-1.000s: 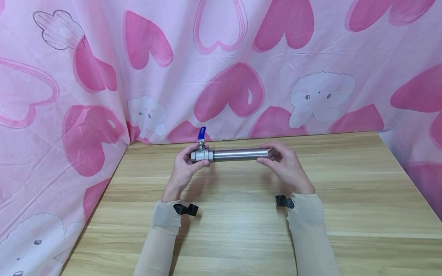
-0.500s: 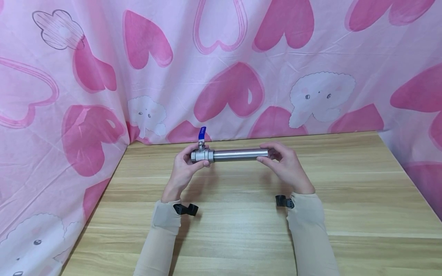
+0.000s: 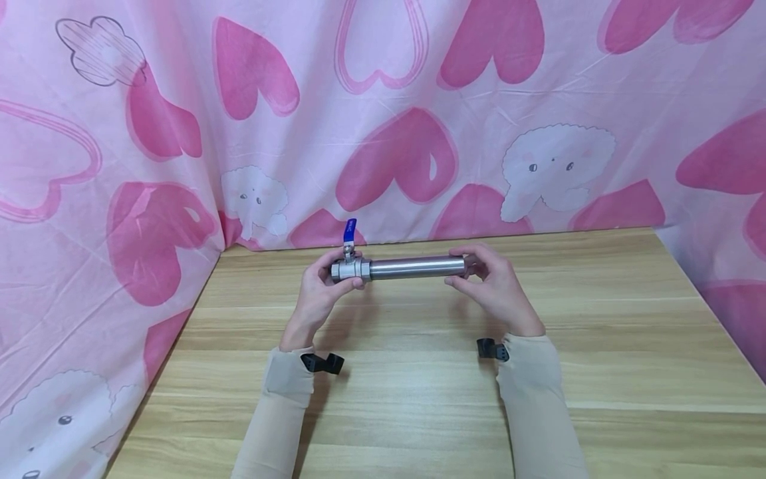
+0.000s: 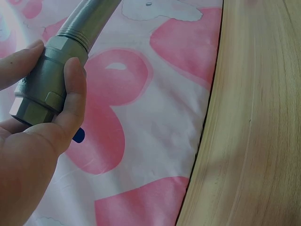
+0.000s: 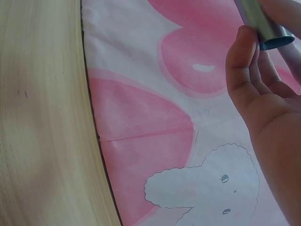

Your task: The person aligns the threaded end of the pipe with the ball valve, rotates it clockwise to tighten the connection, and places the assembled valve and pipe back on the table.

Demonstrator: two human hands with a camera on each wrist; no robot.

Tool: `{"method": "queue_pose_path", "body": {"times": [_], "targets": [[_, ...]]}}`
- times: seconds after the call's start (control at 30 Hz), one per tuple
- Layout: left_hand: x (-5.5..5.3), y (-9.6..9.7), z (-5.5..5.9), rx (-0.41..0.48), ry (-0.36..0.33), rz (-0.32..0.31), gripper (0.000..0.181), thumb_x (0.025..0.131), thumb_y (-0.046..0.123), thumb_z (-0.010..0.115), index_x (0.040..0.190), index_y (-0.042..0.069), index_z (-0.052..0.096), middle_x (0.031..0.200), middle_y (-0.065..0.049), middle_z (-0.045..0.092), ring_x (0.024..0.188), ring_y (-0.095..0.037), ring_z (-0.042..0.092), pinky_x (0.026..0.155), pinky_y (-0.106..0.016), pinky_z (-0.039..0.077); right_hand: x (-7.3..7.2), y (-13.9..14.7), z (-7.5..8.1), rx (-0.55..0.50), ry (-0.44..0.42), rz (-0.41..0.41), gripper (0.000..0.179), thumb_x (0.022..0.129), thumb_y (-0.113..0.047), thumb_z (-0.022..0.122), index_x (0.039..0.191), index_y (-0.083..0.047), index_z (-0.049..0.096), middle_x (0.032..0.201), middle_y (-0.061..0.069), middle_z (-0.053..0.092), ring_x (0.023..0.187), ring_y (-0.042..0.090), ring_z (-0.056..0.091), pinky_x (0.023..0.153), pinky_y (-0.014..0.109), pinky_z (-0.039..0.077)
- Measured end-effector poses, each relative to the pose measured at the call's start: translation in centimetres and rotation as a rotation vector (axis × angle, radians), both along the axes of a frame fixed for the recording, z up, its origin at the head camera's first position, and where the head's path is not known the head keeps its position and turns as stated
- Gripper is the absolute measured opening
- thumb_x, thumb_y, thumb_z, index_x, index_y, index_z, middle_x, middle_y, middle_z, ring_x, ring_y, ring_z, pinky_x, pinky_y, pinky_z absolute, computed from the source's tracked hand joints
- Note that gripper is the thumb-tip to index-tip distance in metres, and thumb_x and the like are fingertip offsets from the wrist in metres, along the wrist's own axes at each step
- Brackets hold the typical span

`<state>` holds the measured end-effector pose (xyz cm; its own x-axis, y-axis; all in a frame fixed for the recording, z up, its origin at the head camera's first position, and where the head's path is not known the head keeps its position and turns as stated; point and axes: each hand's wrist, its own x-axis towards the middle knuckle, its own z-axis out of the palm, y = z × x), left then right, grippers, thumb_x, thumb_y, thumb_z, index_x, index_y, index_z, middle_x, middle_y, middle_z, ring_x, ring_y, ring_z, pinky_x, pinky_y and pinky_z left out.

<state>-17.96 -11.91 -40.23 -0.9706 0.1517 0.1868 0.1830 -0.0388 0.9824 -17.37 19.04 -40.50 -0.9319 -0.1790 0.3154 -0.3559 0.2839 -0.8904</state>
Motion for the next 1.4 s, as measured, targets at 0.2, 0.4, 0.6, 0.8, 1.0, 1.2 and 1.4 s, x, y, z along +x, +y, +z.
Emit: {"method": "queue_pose_path", "body": {"times": [0.2, 0.4, 0.6, 0.8, 1.0, 1.2, 1.4], "targets": [[-0.10, -0.01, -0.09, -0.001, 0.000, 0.002, 0.060, 0.074, -0.009, 0.074, 0.130, 0.000, 0.054, 0.129, -0.020, 0.060, 0.110, -0.019, 0.060, 0.096, -0.022, 0.051, -0.20, 0.04, -0.20, -0.009, 0.026, 0.006, 0.044, 0.079, 0.006, 0.074, 0.119, -0.004, 0.059, 0.105, -0.010, 0.060, 0.087, 0.007, 0.058, 0.082, 0.009, 0.050], [-0.15, 0.02, -0.13, 0.007, 0.005, -0.006, 0.059, 0.075, -0.009, 0.074, 0.129, 0.000, 0.054, 0.128, -0.021, 0.060, 0.110, -0.018, 0.060, 0.096, -0.022, 0.051, -0.26, 0.08, -0.22, -0.027, 0.038, 0.007, 0.042, 0.078, 0.008, 0.074, 0.116, -0.002, 0.058, 0.110, -0.009, 0.060, 0.090, 0.004, 0.060, 0.084, 0.009, 0.050], [-0.08, 0.04, -0.07, 0.019, -0.002, -0.001, 0.061, 0.074, -0.010, 0.074, 0.130, 0.001, 0.054, 0.128, -0.022, 0.060, 0.110, -0.017, 0.061, 0.096, -0.022, 0.051, -0.22, 0.11, -0.28, -0.007, 0.051, -0.011, 0.042, 0.078, 0.006, 0.075, 0.115, -0.003, 0.060, 0.109, -0.008, 0.060, 0.090, 0.004, 0.060, 0.085, 0.009, 0.050], [-0.09, -0.04, -0.08, 0.003, 0.002, -0.001, 0.061, 0.074, -0.009, 0.074, 0.130, 0.001, 0.054, 0.129, -0.021, 0.060, 0.111, -0.018, 0.060, 0.097, -0.022, 0.050, -0.02, 0.08, -0.20, -0.001, 0.046, -0.015, 0.044, 0.077, 0.003, 0.077, 0.118, -0.005, 0.061, 0.108, -0.010, 0.061, 0.089, 0.005, 0.060, 0.083, 0.009, 0.051], [-0.01, -0.14, -0.08, 0.001, 0.005, -0.003, 0.060, 0.075, -0.009, 0.074, 0.130, 0.001, 0.054, 0.129, -0.021, 0.060, 0.111, -0.018, 0.060, 0.096, -0.021, 0.050, -0.01, 0.11, -0.17, -0.003, 0.055, -0.005, 0.044, 0.077, 0.004, 0.077, 0.118, -0.005, 0.062, 0.103, -0.010, 0.062, 0.086, 0.006, 0.060, 0.080, 0.010, 0.052], [0.04, -0.14, -0.03, 0.024, 0.000, -0.010, 0.061, 0.074, -0.011, 0.074, 0.131, -0.001, 0.052, 0.130, -0.024, 0.058, 0.113, -0.021, 0.058, 0.096, -0.020, 0.050, -0.08, 0.09, -0.22, -0.001, 0.049, -0.010, 0.043, 0.077, 0.002, 0.077, 0.117, -0.005, 0.062, 0.102, -0.011, 0.062, 0.085, 0.004, 0.061, 0.080, 0.010, 0.052], [0.07, -0.15, 0.03, 0.032, -0.009, -0.009, 0.065, 0.073, -0.011, 0.074, 0.133, 0.001, 0.051, 0.130, -0.023, 0.058, 0.115, -0.023, 0.058, 0.098, -0.020, 0.049, -0.13, 0.09, -0.27, -0.007, 0.057, -0.008, 0.042, 0.077, 0.003, 0.076, 0.116, -0.004, 0.062, 0.100, -0.010, 0.062, 0.084, 0.004, 0.061, 0.079, 0.010, 0.052]]}}
